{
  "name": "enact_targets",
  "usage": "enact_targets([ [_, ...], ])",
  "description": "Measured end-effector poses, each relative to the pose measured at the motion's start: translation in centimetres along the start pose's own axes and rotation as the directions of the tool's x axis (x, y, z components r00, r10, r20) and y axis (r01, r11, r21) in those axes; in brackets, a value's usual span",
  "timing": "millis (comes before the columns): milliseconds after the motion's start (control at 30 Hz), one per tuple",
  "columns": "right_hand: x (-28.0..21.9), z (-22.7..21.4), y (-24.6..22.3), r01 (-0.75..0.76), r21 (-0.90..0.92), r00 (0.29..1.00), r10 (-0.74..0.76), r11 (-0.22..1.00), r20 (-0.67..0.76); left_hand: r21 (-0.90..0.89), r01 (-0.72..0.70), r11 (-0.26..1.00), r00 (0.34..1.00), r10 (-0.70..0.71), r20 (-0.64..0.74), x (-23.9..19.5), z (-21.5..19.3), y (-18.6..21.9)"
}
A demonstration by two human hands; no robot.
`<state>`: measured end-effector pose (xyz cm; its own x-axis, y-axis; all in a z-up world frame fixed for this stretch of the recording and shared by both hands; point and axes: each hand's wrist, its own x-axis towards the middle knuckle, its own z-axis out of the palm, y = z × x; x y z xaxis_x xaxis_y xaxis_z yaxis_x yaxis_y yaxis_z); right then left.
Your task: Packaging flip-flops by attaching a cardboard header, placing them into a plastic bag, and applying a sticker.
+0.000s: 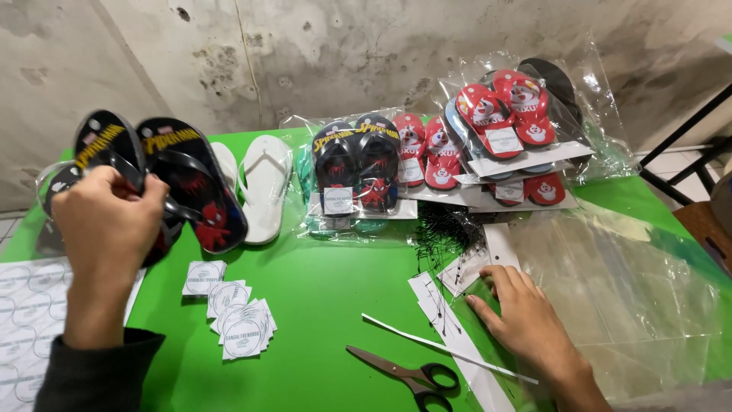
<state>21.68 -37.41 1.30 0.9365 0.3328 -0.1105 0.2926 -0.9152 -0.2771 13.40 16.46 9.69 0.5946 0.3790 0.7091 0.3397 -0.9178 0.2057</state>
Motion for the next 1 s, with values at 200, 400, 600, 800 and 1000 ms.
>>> enact_targets([
  [200, 0.4, 0.1, 0.3, -0.009, -0.023, 1.000, 0.009, 1.000, 0.015, -0.256, 0.212, 0.943, 0.900, -0.087, 0.427, -3.4, -4.1, 11.4],
  [400, 0.2, -0.2, -0.3, -0.045, -0.030, 0.999, 0.046, 0.999, 0.025, -0.275, 0.252, 0.928, 0.668, 0.039, 0.743, -8.1, -2.8, 15.7],
  [600, 0.4, 0.3, 0.1, -0.017, -0.026, 1.000, 0.017, 1.000, 0.002, -0.238, 0.299, 0.924, 0.570, 0.027, 0.821, -10.5, -1.2, 16.6],
  [800, -0.2, -0.5, -0.9, -0.011, -0.008, 1.000, 0.011, 1.000, -0.009, -0.272, 0.329, 0.904, 0.530, 0.062, 0.846, -11.2, -0.5, 16.5],
  [1000, -1.1, -1.2, -1.7, 0.027, -0.009, 0.998, -0.027, 1.000, -0.059, -0.286, 0.385, 0.878, 0.542, 0.036, 0.840, -12.0, 0.4, 16.4],
])
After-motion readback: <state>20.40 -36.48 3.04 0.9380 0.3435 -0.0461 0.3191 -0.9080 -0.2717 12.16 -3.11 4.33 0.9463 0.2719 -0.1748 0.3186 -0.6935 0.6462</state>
